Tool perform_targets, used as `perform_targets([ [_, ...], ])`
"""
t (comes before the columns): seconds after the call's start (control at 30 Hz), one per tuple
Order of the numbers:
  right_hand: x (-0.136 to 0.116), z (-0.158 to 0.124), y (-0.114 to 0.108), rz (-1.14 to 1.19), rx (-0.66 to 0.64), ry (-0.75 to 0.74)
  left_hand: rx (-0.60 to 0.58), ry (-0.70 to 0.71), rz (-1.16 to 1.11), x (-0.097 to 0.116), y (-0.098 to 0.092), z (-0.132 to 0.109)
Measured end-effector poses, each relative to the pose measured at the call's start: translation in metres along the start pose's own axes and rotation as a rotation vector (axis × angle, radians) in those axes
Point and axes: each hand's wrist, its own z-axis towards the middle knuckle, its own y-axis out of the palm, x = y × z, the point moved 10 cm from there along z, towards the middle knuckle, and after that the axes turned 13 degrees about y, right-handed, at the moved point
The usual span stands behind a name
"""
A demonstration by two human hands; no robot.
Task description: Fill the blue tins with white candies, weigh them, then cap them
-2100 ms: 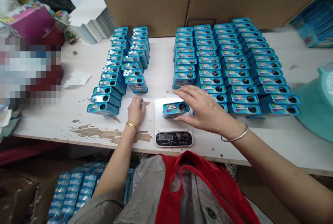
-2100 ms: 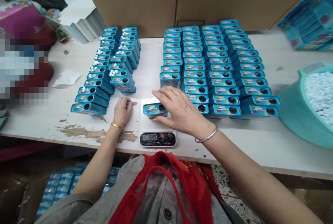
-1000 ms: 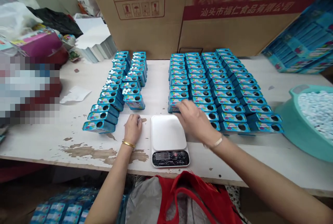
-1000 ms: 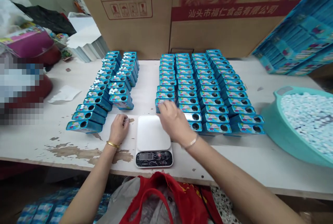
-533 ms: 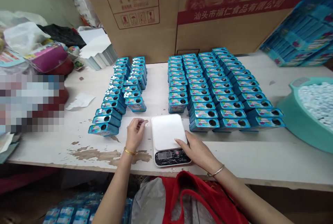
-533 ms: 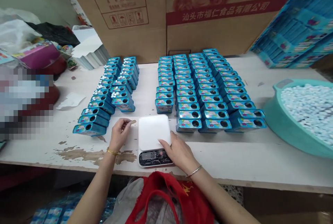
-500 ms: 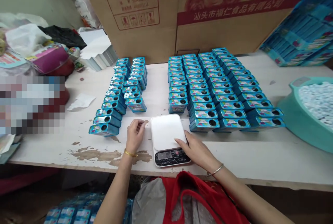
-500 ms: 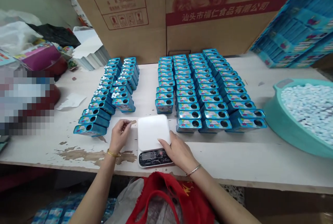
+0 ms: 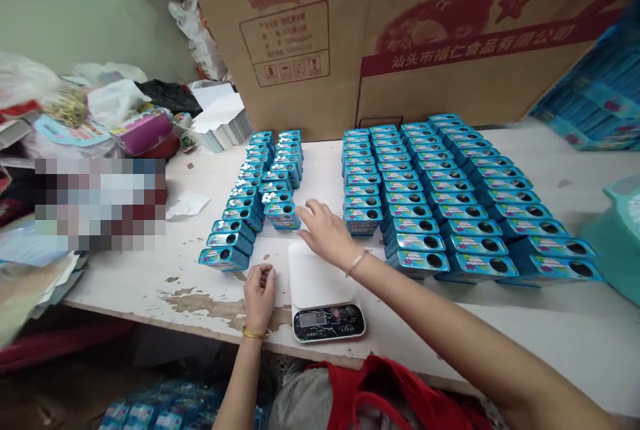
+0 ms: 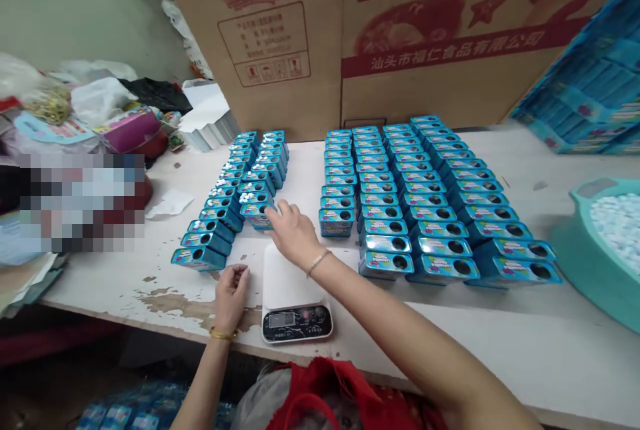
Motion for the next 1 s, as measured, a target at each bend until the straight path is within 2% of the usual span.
perform_targets([
  [0.13,-0.02,0.047,0.038,-0.008,-0.034,-0.066,0.002,0.018,0.022,0.0,0.0,-0.006],
  [0.2,-0.022,0.055,0.053,-0.005,-0.055,-0.079,0.0,0.021,0.024,0.001,0.001,-0.007],
  [0.27,-0.02,0.053,0.056,0.006,-0.074,-0.098,-0.002,0.022,0.019,0.001,0.002,-0.008],
  [0.37,-0.013,0.038,0.036,0.037,-0.091,-0.144,-0.003,0.021,0.001,0.001,0.004,-0.01],
  [0.5,-0.002,0.0,-0.024,0.261,-0.037,-0.279,-0.004,0.02,-0.027,0.001,0.006,-0.01],
  [0.6,0.011,-0.03,-0.044,0.276,-0.053,-0.311,-0.007,0.024,-0.04,0.002,0.007,-0.009],
  [0.77,0.022,-0.063,-0.028,0.31,-0.132,-0.293,-0.006,0.041,-0.036,0.006,0.008,-0.006],
  [1.0,0.026,-0.077,-0.004,0.355,-0.234,-0.212,-0.017,0.053,-0.02,0.006,0.011,-0.006],
])
